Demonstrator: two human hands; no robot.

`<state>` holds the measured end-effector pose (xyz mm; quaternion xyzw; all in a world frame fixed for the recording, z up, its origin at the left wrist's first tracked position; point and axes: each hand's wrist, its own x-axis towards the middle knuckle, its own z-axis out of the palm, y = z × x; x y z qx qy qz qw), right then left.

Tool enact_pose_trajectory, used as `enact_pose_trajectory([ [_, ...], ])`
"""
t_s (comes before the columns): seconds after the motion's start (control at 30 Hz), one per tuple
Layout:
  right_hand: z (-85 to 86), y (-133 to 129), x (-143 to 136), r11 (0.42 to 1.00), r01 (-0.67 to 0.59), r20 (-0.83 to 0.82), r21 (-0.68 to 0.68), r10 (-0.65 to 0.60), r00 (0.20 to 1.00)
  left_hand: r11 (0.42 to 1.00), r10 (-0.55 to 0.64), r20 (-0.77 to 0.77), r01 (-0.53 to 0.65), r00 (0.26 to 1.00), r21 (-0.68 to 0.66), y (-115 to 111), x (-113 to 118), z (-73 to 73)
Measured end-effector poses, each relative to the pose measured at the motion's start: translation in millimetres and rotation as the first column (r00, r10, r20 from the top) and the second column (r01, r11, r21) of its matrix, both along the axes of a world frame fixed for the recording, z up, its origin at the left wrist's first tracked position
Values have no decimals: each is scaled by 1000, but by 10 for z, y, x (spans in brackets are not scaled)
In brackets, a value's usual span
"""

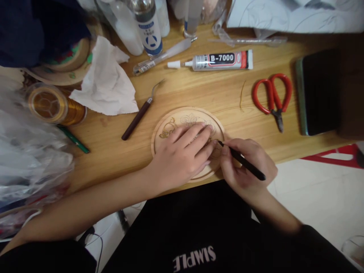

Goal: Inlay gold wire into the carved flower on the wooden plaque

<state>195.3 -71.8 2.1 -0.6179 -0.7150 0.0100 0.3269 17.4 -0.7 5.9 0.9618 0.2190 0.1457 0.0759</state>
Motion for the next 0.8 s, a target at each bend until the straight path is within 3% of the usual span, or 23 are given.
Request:
enact_pose_trajectory([
  [0.27,17,31,72,993,-109,9,-33,110,994,1000,12,5,-12,1000,-1,-4,3,10],
  [0.53,46,188,196,935,-348,-5,69,349,937,1000,6,30,-5,1000,-20,0,6,10],
  [0.8,54,210,319,896,-444,-19,-13,444,896,1000,3,5,-3,1000,20,-2,9,-4],
])
